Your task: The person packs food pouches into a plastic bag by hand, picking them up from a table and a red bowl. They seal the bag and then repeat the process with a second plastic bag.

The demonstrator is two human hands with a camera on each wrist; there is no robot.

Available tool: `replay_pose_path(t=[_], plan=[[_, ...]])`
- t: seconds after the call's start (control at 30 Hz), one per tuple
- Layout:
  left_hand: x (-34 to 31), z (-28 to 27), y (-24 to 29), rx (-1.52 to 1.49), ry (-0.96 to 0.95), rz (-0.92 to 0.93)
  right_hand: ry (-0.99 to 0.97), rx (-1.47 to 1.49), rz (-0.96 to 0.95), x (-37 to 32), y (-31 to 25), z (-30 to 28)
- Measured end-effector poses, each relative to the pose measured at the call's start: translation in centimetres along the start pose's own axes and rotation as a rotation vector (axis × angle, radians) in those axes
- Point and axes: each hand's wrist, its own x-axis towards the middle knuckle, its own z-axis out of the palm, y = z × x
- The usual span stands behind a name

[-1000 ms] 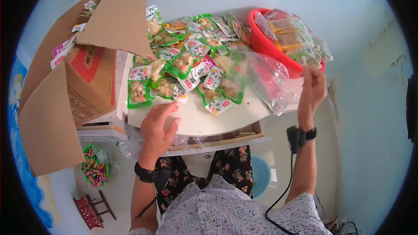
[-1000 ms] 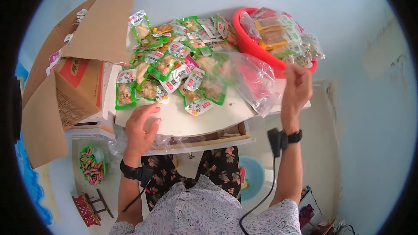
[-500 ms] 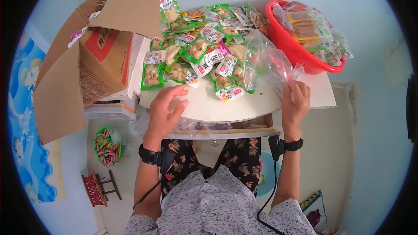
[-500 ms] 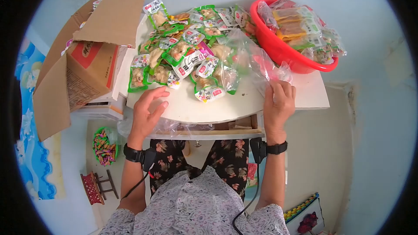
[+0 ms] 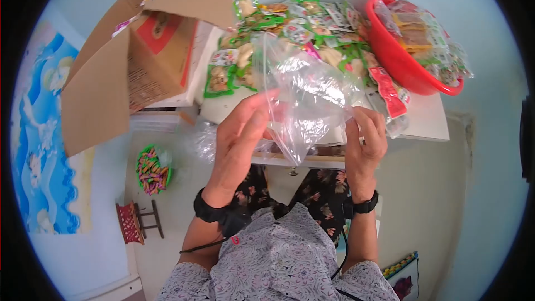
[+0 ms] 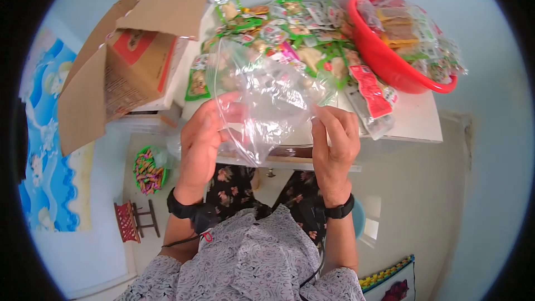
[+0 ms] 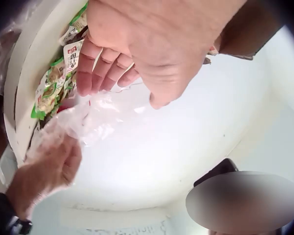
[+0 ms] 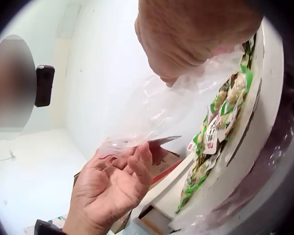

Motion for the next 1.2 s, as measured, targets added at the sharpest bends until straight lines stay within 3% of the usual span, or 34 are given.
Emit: replay_pose_path(t=[0.13,0.17,0.3,0.4,0.43,0.53,0.57,0.67,0.7,0.8,0.83,0.93,1.1,1.2], plan=[[-0.8,-1.4,-0.8,-0.002,0.05,-0.082,-0.055,0.11,-0.003,-1.2,-0.9,1.9],[-1.0,-1.7,-0.6,-0.174,0.077,-0.167,-0.065,0.134,-0.016,-1.3,-1.1,2.2],[-1.8,-1.7,-0.6,-0.015,0.148,-0.026,-0.137,0.083,-0.064,-2.1,-1.4,2.7],[-2.9,-3.1,-0.9,-0.195,0.155,-0.088,-0.228,0.132,-0.152,-0.8,-3.2,2.0],[-3.1,-3.7,-0.6,-0.212,0.158,-0.074,-0.26,0.262,-0.058,-0.9,-2.9,1.9],[-3.9,-5.2,0.2,-0.257,0.16,-0.044,-0.07,0.879,0.466,-0.8,-1.8,2.7],[-4.0,-5.4,0.3,-0.271,0.157,-0.036,-0.159,0.89,0.478,-0.7,-1.6,2.1],[-4.9,-6.7,-0.8,-0.339,0.037,0.014,-0.4,0.941,0.795,-0.6,-1.7,1.3],[-5.3,-7.1,-1.3,-0.342,-0.005,0.0,-0.337,0.94,0.797,-1.1,-2.4,1.4],[-5.6,-7.0,-1.9,-0.297,-0.091,-0.093,-0.564,1.031,0.821,-0.8,-1.7,1.5],[-5.6,-6.9,-2.0,-0.284,-0.026,-0.091,-0.352,1.023,0.894,-0.8,-2.4,2.0],[-5.3,-7.3,-2.4,-0.287,0.113,-0.073,0.065,0.995,0.72,0.1,0.4,2.1],[-5.1,-6.2,-0.5,-0.438,0.1,-0.047,0.027,0.994,0.705,-0.4,-0.9,4.1],[-6.1,-7.4,-0.3,-0.294,0.146,-0.03,0.047,1.024,0.73,-0.8,-0.5,5.8]])
